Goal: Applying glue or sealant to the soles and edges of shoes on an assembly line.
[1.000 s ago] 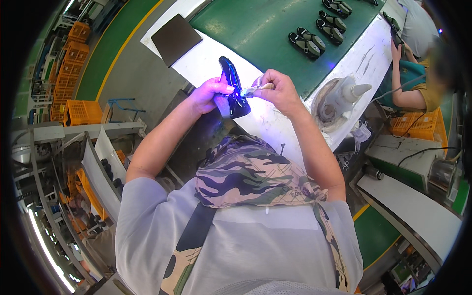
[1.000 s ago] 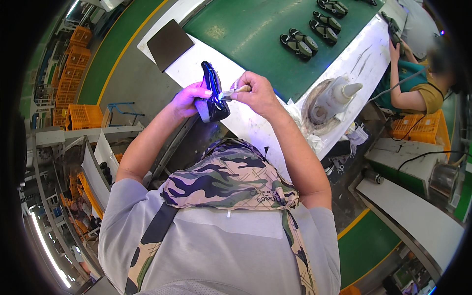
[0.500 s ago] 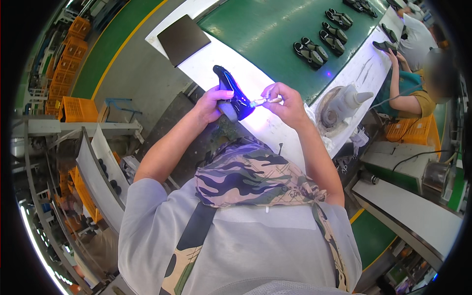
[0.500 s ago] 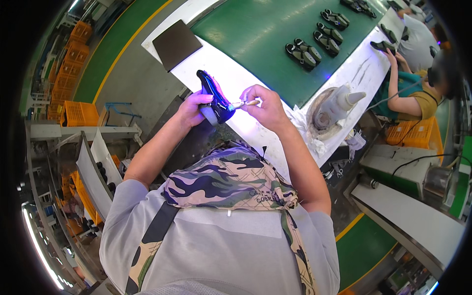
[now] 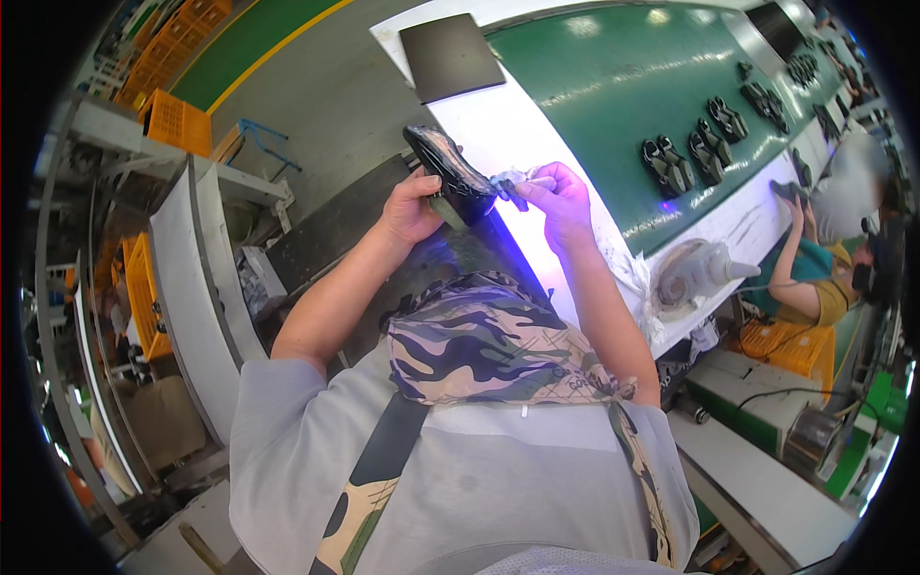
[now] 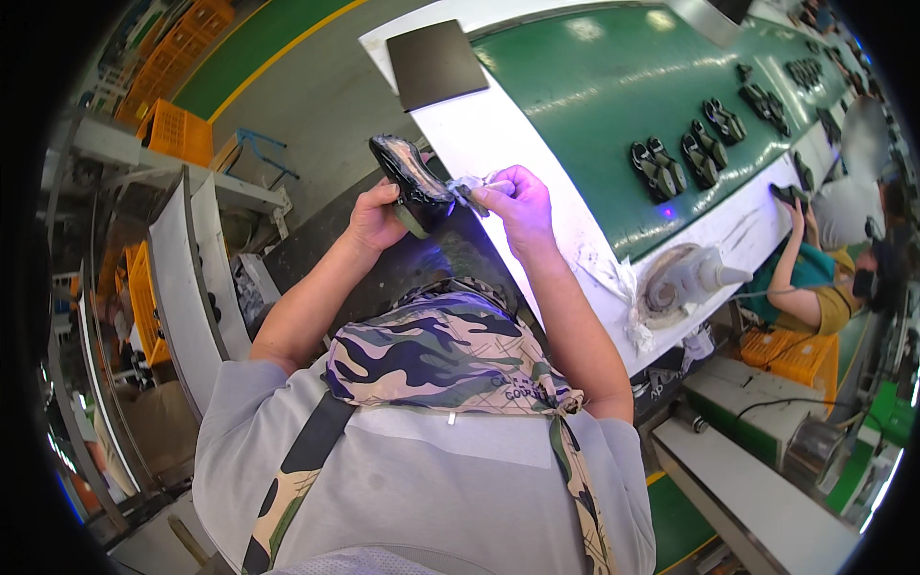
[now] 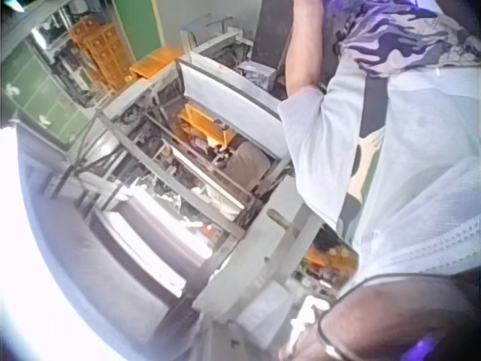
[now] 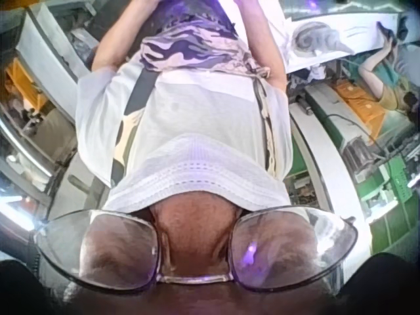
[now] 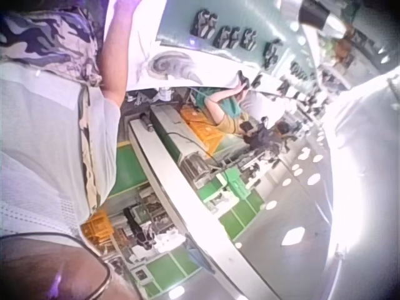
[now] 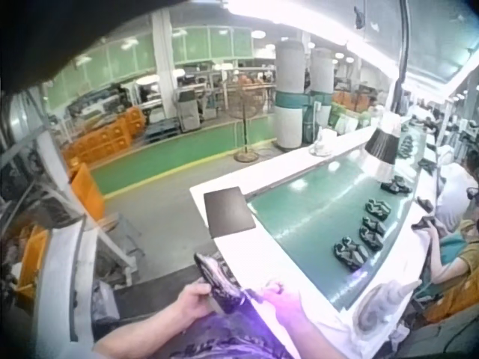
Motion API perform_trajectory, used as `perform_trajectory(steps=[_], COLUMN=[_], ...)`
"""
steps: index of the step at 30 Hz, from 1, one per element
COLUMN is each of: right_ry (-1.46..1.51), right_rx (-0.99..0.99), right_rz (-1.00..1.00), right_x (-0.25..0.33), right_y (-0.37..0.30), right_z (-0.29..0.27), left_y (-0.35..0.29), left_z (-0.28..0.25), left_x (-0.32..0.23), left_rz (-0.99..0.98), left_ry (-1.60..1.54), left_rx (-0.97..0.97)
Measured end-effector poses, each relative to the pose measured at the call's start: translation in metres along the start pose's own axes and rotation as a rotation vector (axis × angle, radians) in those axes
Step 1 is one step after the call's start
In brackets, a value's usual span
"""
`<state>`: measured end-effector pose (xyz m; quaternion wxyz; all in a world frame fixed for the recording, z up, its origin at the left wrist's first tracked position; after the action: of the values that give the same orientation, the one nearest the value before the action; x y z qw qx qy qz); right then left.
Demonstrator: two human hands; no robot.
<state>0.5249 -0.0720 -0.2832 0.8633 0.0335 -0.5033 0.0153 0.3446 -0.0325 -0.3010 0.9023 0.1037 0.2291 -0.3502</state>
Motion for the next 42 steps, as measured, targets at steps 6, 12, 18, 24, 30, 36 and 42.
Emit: perform_trajectory(steps=[6, 12, 18, 24, 30, 36, 42], right_ry=[-0.102, -0.088, 0.133, 0.172, 0.178, 0.168, 0.171], right_rx=[-0.056, 0.021, 0.100, 0.195, 0.198, 0.142, 0.056], right_rz=[0.119, 0.268, 0.350, 0.442, 0.520, 0.524, 0.476], right_x=[-0.041, -0.081, -0.110, -0.153, -0.180, -0.160, -0.123], right_y=[0.020, 0.043, 0.056, 0.058, 0.053, 0.038, 0.019], right_z=[0.034, 0.087, 0.139, 0.145, 0.120, 0.084, 0.018], left_y=[-0.048, -0.109, -0.184, -0.318, -0.483, -0.607, -0.659], left_z=[-0.029, -0.034, -0.026, -0.040, -0.028, -0.076, -0.074], left_x=[-0.063, -0.130, -0.203, -0.302, -0.335, -0.298, -0.294], left_rz=[0.198, 0.451, 0.595, 0.724, 0.452, 0.258, -0.852], left_ry=[0.295, 0.871, 1.041, 0.813, 0.933, 0.818, 1.506], left_rx=[-0.138, -0.395, -0.598, -0.890, -1.534, -1.821, -2.009])
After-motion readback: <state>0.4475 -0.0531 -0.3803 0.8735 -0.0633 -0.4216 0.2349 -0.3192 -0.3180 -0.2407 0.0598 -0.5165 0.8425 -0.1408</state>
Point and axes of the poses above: each hand's wrist, its own y-axis towards the middle knuckle, its own z-axis out of the palm, x = y × z, the point moved 9 cm from there along y, towards the middle knuckle, and after that the axes turned 9 degrees about x, right-handed, at the moved point
